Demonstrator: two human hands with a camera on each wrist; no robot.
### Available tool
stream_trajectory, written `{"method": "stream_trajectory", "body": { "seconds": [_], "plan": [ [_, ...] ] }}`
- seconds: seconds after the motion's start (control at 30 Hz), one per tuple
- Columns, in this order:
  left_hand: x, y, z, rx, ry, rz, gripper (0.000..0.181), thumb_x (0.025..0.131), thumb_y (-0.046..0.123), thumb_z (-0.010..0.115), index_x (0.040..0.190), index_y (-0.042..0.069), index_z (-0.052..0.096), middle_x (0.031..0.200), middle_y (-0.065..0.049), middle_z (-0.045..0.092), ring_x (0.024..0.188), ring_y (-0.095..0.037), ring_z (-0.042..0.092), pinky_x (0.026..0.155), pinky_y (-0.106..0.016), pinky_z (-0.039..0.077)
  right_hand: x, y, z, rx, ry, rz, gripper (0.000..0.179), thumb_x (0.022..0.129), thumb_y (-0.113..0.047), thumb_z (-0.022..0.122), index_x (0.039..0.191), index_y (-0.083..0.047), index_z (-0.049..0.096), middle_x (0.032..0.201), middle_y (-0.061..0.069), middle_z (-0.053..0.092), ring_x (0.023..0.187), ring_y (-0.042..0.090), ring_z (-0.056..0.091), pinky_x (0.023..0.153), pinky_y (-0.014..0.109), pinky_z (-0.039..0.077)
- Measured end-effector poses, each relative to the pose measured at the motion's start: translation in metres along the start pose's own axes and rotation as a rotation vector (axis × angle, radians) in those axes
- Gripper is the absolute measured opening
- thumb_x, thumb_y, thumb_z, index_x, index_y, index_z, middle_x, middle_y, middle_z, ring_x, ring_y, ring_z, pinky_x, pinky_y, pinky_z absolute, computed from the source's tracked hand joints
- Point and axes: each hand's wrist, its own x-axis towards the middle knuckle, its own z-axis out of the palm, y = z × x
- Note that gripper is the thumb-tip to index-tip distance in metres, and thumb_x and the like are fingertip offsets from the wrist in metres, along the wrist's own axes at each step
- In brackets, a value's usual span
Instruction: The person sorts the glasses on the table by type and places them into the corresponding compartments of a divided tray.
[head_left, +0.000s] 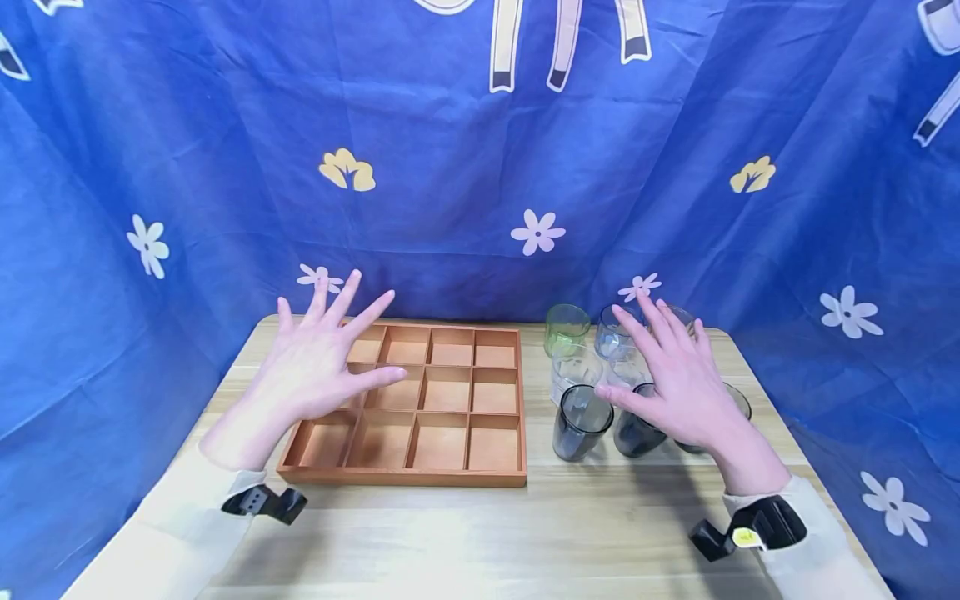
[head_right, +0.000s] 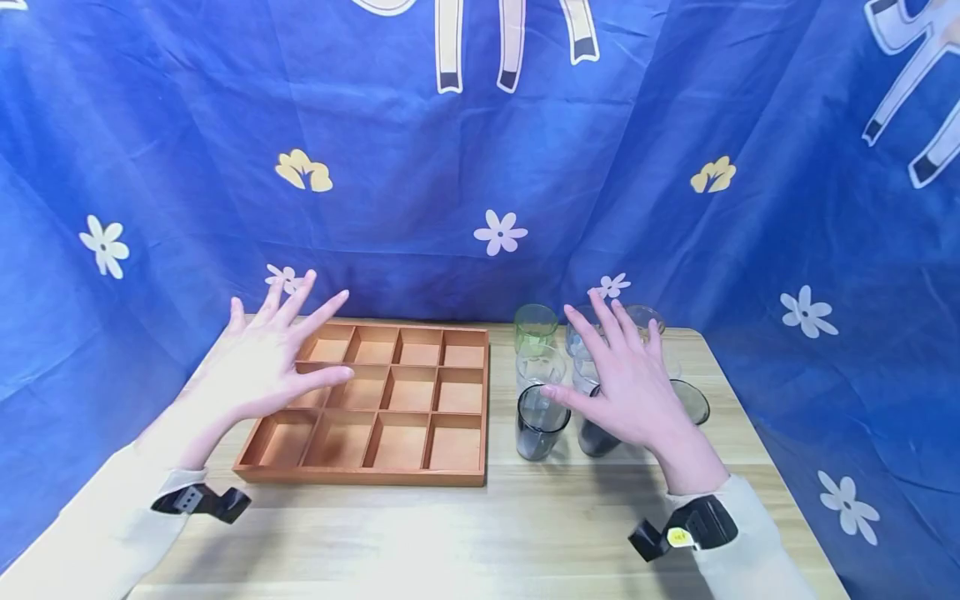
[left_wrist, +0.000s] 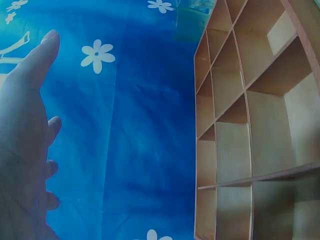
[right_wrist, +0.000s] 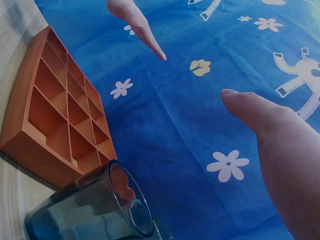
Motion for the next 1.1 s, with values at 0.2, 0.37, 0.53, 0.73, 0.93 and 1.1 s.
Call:
{"method": "stream_trajectory", "body": {
  "seconds": [0.2,0.37,0.53,0.73,0.93,1.1],
  "plan": [
    [-0.007,-0.008,0.004,-0.027,0.011,-0.019,0.103,0.086,0.088,0.058,0.170,0.043,0.019,0.177,-0.011,0.006,0.159,-0.037,-0.012,0.109,-0.083,-0.015,-0.003,-0.001,0.001,0.026,0.013,-0.004,0.104,0.087,-0.067,0.076,0.170,-0.035,0.021,0.178,-0.002,0.007,0.158,0.043,0.016,0.119,0.080,0.003],
    [-0.012,-0.013,0.006,-0.074,0.007,-0.045,0.104,0.086,0.087,0.060,0.170,0.042,0.018,0.178,-0.008,0.006,0.160,-0.037,-0.006,0.112,-0.083,-0.012,-0.005,0.000,0.001,0.035,0.018,-0.019,0.105,0.086,-0.066,0.078,0.170,-0.034,0.023,0.178,-0.004,0.007,0.157,0.045,0.019,0.119,0.080,0.006],
    [-0.015,-0.017,0.007,-0.119,-0.004,-0.063,0.103,0.087,0.084,0.061,0.170,0.043,0.016,0.178,-0.002,-0.001,0.161,-0.035,-0.005,0.114,-0.084,-0.007,-0.006,-0.001,0.003,0.056,0.020,-0.027,0.107,0.085,-0.066,0.079,0.170,-0.036,0.023,0.177,-0.004,0.009,0.156,0.044,0.021,0.119,0.079,0.008],
    [-0.020,-0.023,0.007,-0.164,-0.007,-0.088,0.104,0.089,0.080,0.064,0.171,0.035,0.019,0.178,0.000,-0.001,0.160,-0.040,-0.001,0.115,-0.083,-0.003,-0.009,-0.003,0.004,0.129,0.036,-0.027,0.109,0.084,-0.061,0.083,0.170,-0.032,0.024,0.176,0.001,0.016,0.157,0.041,0.022,0.119,0.077,0.015],
    [-0.027,-0.030,0.013,-0.213,0.004,-0.108,0.101,0.093,0.073,0.066,0.171,0.026,0.024,0.177,-0.010,0.008,0.158,-0.046,0.009,0.116,-0.083,0.010,-0.012,-0.007,0.005,0.244,0.056,-0.040,0.111,0.082,-0.049,0.090,0.170,-0.028,0.025,0.175,-0.001,0.019,0.157,0.035,0.023,0.120,0.074,0.021],
    [-0.034,-0.035,0.019,-0.242,0.014,-0.132,0.099,0.093,0.070,0.068,0.170,0.023,0.027,0.176,-0.014,0.015,0.152,-0.054,0.024,0.112,-0.082,0.024,-0.016,-0.010,0.006,0.309,0.052,-0.020,0.111,0.081,-0.044,0.092,0.169,-0.028,0.027,0.175,-0.004,0.020,0.157,0.034,0.025,0.116,0.076,0.027]
  ]
}}
